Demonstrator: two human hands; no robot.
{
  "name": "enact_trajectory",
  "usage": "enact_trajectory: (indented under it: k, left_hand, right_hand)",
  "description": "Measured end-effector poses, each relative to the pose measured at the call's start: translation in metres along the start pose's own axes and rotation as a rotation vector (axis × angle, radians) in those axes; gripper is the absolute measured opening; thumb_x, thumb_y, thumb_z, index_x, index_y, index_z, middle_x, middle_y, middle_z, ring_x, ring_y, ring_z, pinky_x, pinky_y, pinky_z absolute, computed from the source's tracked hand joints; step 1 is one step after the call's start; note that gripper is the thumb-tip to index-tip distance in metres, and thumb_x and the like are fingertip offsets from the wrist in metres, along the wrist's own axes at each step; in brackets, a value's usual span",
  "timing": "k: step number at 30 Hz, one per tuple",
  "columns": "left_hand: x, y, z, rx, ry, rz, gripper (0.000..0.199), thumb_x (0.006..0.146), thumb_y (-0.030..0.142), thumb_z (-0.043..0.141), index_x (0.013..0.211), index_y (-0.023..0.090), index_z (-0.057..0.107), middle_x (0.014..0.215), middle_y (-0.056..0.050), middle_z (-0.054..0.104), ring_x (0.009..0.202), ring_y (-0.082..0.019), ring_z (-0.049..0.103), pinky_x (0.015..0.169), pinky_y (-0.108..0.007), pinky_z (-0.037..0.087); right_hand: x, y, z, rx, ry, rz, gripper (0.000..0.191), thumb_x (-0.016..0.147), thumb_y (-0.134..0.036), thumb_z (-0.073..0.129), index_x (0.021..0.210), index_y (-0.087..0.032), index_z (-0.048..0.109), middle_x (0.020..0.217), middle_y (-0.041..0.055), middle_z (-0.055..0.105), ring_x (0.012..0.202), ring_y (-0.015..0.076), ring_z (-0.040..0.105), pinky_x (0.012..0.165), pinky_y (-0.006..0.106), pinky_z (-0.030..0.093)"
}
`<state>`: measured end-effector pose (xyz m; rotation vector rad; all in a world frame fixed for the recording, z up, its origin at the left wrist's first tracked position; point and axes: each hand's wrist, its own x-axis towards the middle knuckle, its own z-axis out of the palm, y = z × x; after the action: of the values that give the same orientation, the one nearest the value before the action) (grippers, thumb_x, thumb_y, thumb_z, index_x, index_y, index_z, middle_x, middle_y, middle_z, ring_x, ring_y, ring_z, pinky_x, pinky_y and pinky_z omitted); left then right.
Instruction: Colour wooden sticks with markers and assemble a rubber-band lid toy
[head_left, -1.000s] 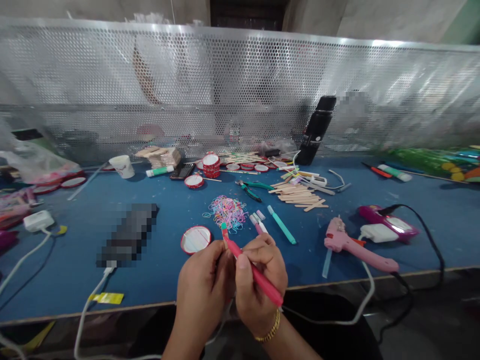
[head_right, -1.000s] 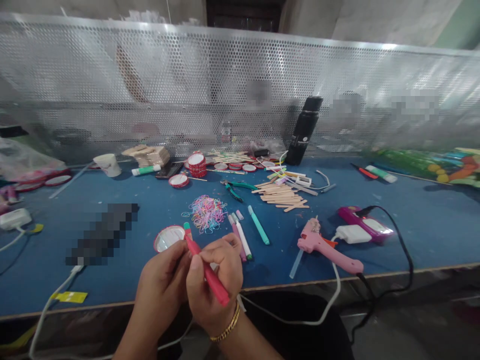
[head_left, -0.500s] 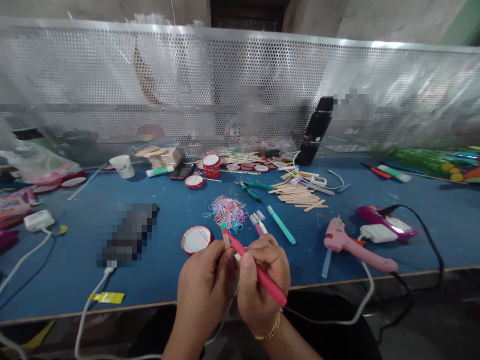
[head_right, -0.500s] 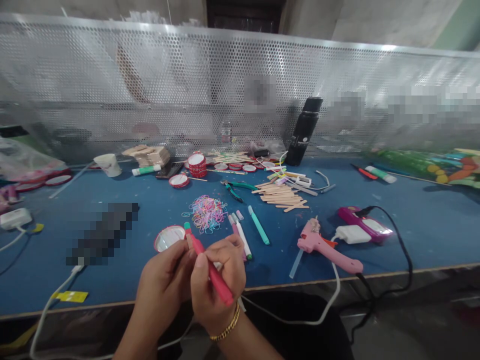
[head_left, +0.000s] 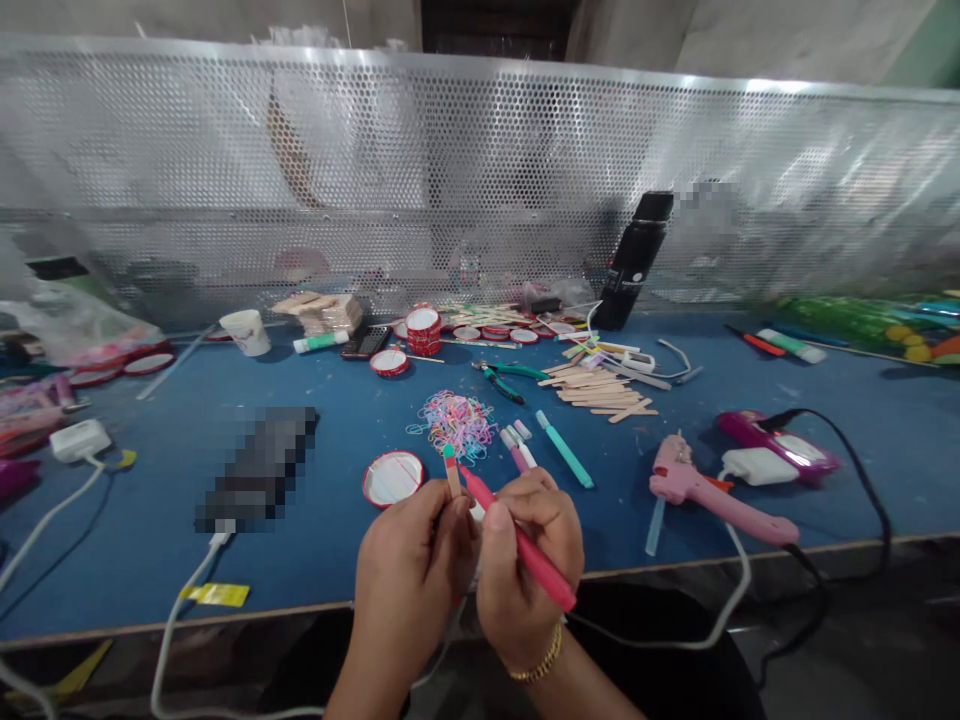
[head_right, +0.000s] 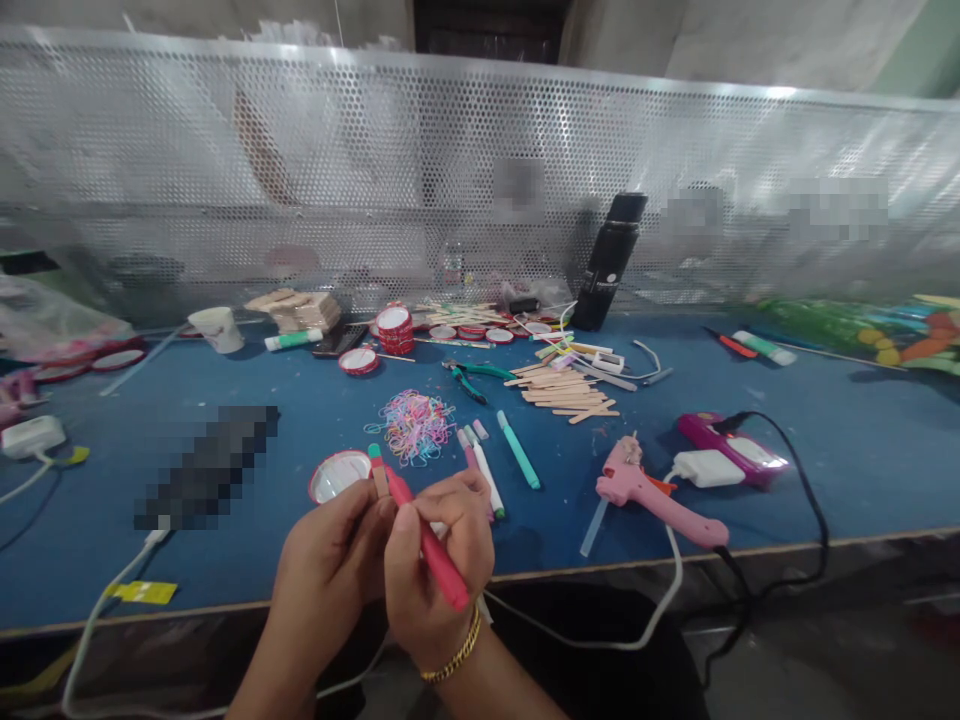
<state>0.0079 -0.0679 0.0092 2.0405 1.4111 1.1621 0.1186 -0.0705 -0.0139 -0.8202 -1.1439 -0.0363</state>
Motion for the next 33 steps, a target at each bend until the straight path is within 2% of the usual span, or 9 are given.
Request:
enact_trajectory:
  k: [7,10,14,26,33]
  left_hand:
    - [0.0007,0.0009,0.0,-0.009,0.019,0.027,0.03,0.102,0.033,0.05,0.075,0.022,0.056,0.065,0.004,0.059,0.059,-0.013,0.05,0.058,-0.025,0.033]
    - [0.0008,0.0009,-0.0003,0.0,0.014,0.023,0.031,0.103,0.033,0.05,0.074,0.022,0.056,0.065,0.003,0.06,0.059,-0.013,0.051,0.057,-0.026,0.033]
    - [0.0009,0.0019,-0.0008,0.004,0.004,0.014,0.034,0.103,0.036,0.049,0.073,0.023,0.057,0.064,0.003,0.061,0.059,-0.014,0.052,0.058,-0.026,0.033]
    - [-0.0001,0.0007,-0.0009,0.002,0.022,0.036,0.03,0.102,0.032,0.05,0.075,0.022,0.057,0.066,0.003,0.061,0.059,-0.013,0.051,0.057,-0.025,0.034]
    - [0.0005,0.0017,-0.0007,-0.001,0.002,0.017,0.035,0.104,0.037,0.05,0.073,0.023,0.057,0.064,0.003,0.06,0.059,-0.014,0.051,0.057,-0.025,0.033]
  right_hand:
    - [0.0006,-0.0005,-0.0021,-0.033,-0.091,-0.024,0.012,0.095,-0.013,0.057,0.09,-0.023,0.053,0.074,-0.0062,0.06,0.065,0.0126,0.062,0.09,0.042,0.05]
    - [0.0002,-0.0001,-0.0011,-0.057,-0.062,-0.017,0.012,0.096,-0.014,0.056,0.088,-0.023,0.053,0.074,-0.0061,0.06,0.063,0.0127,0.061,0.09,0.043,0.051]
    - [-0.0002,0.0009,0.0002,-0.037,0.014,-0.011,0.012,0.096,-0.014,0.056,0.088,-0.023,0.054,0.075,-0.0048,0.058,0.066,0.0137,0.059,0.082,0.04,0.05]
    - [0.0011,-0.001,-0.0016,-0.058,-0.085,-0.031,0.012,0.095,-0.014,0.057,0.089,-0.023,0.053,0.073,-0.0061,0.061,0.065,0.0134,0.062,0.094,0.045,0.05]
    - [-0.0006,0.002,0.0005,-0.016,0.017,-0.002,0.013,0.097,-0.014,0.055,0.089,-0.023,0.053,0.075,-0.0045,0.058,0.066,0.0144,0.059,0.08,0.041,0.05]
